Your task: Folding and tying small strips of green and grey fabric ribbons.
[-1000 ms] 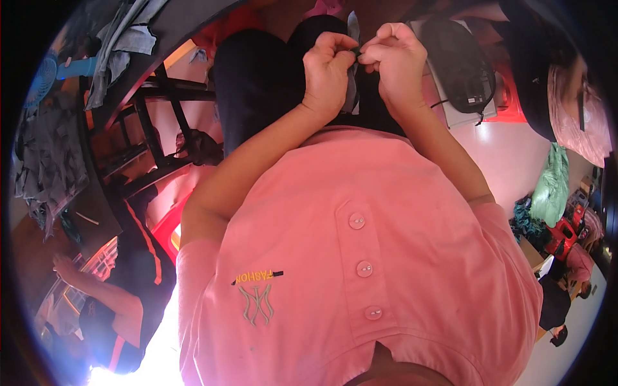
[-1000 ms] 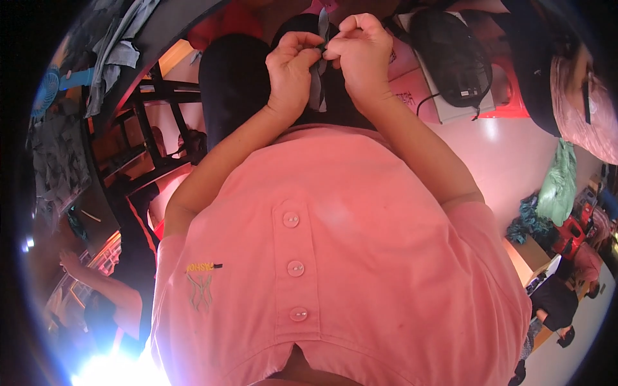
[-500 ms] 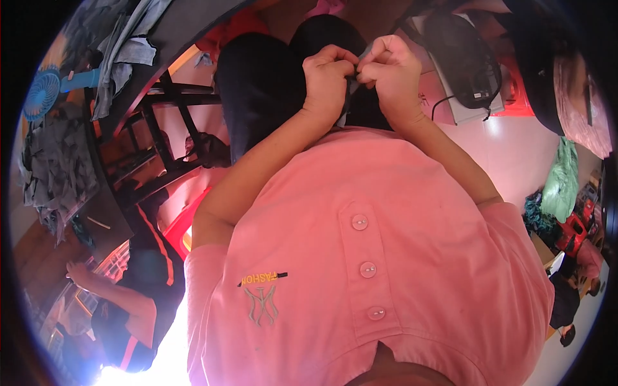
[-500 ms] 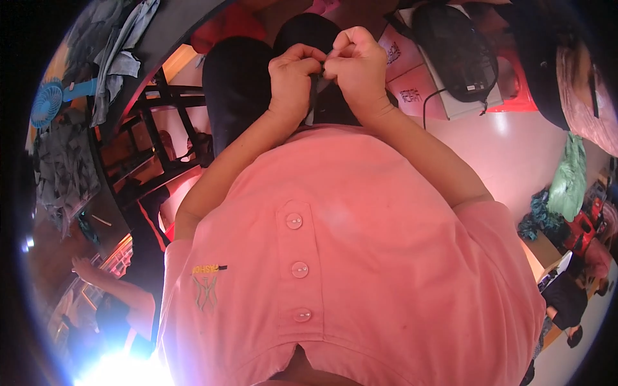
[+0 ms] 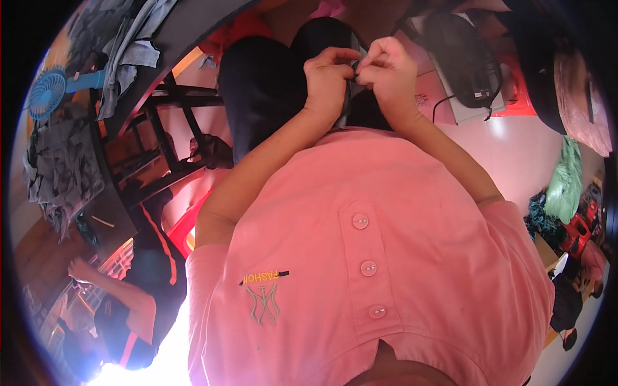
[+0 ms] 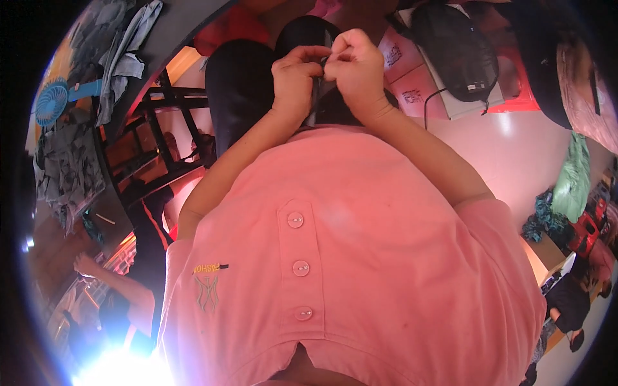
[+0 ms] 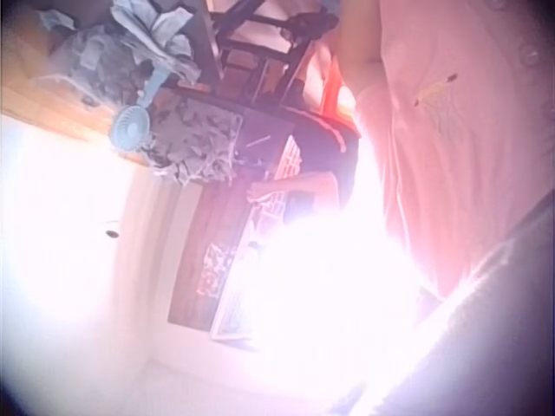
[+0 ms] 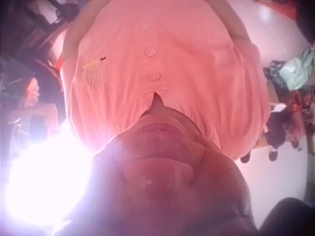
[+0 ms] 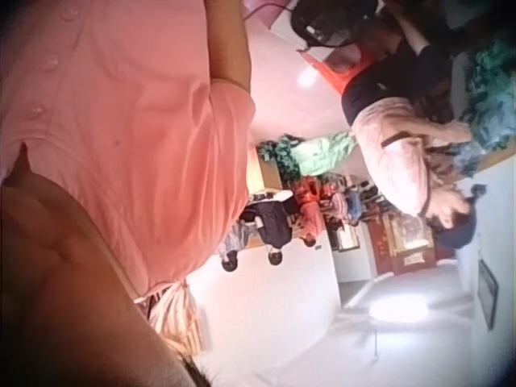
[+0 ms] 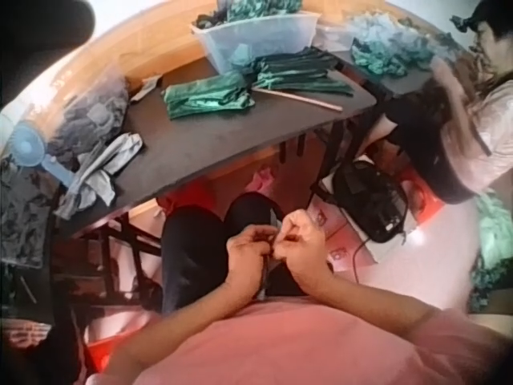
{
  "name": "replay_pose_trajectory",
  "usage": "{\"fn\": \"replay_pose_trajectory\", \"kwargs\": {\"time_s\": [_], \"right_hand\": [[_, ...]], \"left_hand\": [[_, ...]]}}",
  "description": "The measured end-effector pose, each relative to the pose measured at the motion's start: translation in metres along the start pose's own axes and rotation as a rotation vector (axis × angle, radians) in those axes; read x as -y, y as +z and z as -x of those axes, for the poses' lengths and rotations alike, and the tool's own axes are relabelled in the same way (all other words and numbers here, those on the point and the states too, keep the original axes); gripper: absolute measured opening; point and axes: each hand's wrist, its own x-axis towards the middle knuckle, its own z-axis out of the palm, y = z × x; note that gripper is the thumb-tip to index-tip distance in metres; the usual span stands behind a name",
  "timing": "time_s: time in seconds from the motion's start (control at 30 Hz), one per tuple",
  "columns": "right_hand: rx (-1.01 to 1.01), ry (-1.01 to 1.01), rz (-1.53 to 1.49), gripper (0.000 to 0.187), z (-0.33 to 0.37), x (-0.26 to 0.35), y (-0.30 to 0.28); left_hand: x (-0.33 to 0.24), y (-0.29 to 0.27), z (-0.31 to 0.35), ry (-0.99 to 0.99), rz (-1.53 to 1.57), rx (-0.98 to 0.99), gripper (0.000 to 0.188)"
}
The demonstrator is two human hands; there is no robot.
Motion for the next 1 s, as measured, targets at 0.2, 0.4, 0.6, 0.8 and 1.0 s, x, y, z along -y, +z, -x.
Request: {"fn": "replay_pose_trajectory", "kwargs": {"time_s": [0.2,0.4,0.6,0.8,1.0], "right_hand": [[0.012,-0.004,-0.031,0.025,-0.008,0.022,0.006],[0.176,-0.114,0.106,0.020,0.005,0.007,0.008],[0.027,-0.220,0.306,0.018,-0.002,0.000,-0.010],[0.080,-0.225,0.275,0.013,-0.001,-0.002,-0.002],[0.298,-0.117,0.386,0.008,0.004,-0.007,-0.006]], "left_hand": [[-0.017,0.007,0.000,-0.184,0.294,-0.065,0.035],[-0.001,-0.004,-0.001,-0.082,0.165,-0.023,0.026],[-0.013,-0.021,-0.001,-0.004,0.164,-0.070,0.028],[-0.032,-0.012,0.005,-0.222,0.162,-0.073,0.030],[-0.029,-0.014,0.008,-0.178,0.261,-0.059,0.030]]}}
